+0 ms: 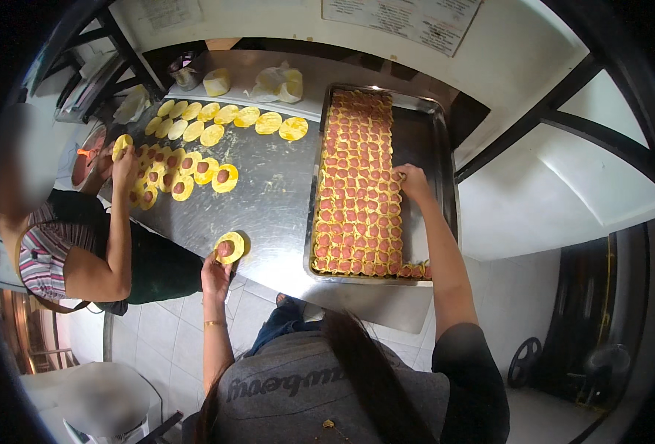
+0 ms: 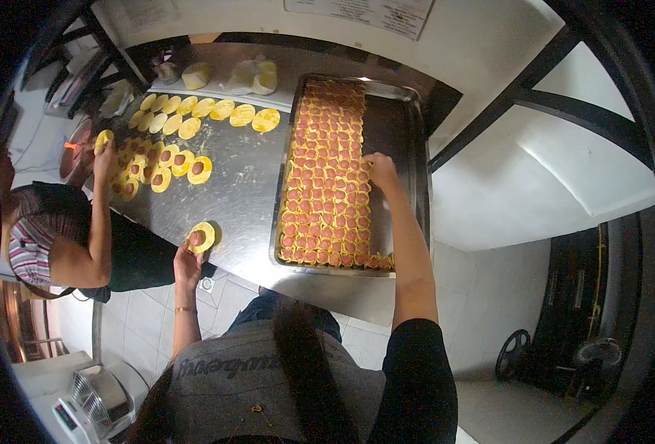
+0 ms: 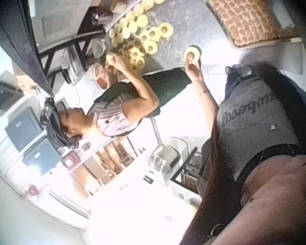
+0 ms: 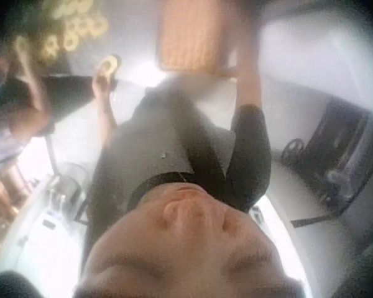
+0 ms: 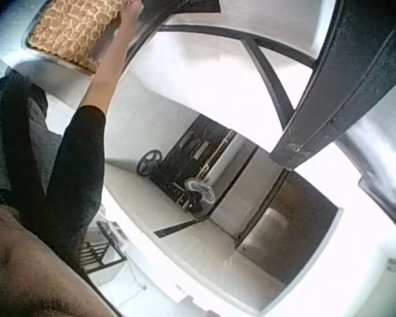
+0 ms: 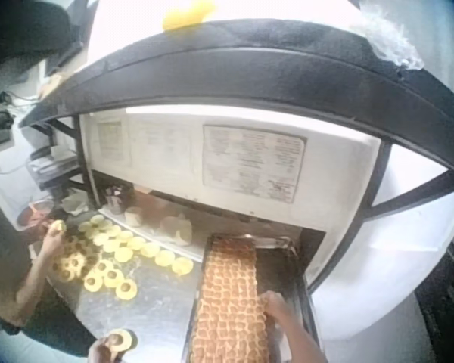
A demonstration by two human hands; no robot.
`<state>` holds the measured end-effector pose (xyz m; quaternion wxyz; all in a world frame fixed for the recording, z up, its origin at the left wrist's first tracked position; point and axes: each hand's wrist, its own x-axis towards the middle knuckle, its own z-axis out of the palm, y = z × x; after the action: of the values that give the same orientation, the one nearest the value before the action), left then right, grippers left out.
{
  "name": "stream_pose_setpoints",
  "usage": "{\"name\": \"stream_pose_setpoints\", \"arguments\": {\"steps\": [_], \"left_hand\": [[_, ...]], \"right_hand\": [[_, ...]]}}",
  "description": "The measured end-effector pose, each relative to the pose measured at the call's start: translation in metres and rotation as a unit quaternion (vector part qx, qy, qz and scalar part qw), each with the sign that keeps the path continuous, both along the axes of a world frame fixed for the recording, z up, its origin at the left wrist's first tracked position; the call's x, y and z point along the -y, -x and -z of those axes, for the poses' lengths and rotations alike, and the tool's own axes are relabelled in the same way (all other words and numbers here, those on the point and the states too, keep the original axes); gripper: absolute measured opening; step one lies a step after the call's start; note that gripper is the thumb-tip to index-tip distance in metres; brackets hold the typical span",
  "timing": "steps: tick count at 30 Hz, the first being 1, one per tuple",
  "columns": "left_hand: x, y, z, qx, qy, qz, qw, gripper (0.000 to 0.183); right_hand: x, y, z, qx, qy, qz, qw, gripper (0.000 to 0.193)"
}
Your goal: The person places a small sausage onto a round yellow dough disc, folds the dough around the sausage to form a pastry, and places it on a metal tray. The person repeats this process continuously while another person works nearby.
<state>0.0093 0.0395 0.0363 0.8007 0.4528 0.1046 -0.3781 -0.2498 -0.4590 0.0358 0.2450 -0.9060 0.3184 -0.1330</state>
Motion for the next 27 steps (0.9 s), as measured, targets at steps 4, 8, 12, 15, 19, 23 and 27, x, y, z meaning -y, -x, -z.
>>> {"name": "stream_pose_setpoints", "arguments": {"steps": [4, 8, 12, 15, 19, 23, 27], "left_hand": [[0.006, -0.009, 0.010, 0.001, 0.012, 0.034, 0.999, 0.033], [0.005, -0.010, 0.021, -0.009, 0.015, 0.047, 0.999, 0.034], [0.006, -0.009, 0.031, -0.010, 0.017, 0.047, 0.999, 0.034], [0.014, -0.005, 0.021, -0.021, 0.018, 0.034, 0.999, 0.033], [0.015, -0.003, 0.018, -0.017, 0.012, 0.048, 0.999, 0.032], [0.025, 0.003, -0.001, -0.017, 0.008, 0.076, 0.997, 0.035], [0.035, 0.005, -0.009, -0.041, 0.049, 0.059, 0.996, 0.034]], "right_hand": [[-0.001, -0.002, -0.002, 0.054, 0.004, 0.021, 0.998, 0.019], [-0.006, -0.007, -0.020, -0.002, -0.034, 0.032, 0.999, 0.022], [-0.008, -0.002, -0.018, 0.006, 0.037, 0.031, 0.999, 0.029], [-0.002, 0.000, -0.010, 0.002, 0.016, 0.040, 0.999, 0.027], [-0.004, -0.002, -0.014, 0.011, 0.037, 0.018, 0.999, 0.027], [-0.012, 0.001, -0.021, 0.018, 0.017, 0.069, 0.997, 0.027], [-0.016, 0.000, -0.018, 0.021, -0.008, 0.089, 0.996, 0.029]]}}
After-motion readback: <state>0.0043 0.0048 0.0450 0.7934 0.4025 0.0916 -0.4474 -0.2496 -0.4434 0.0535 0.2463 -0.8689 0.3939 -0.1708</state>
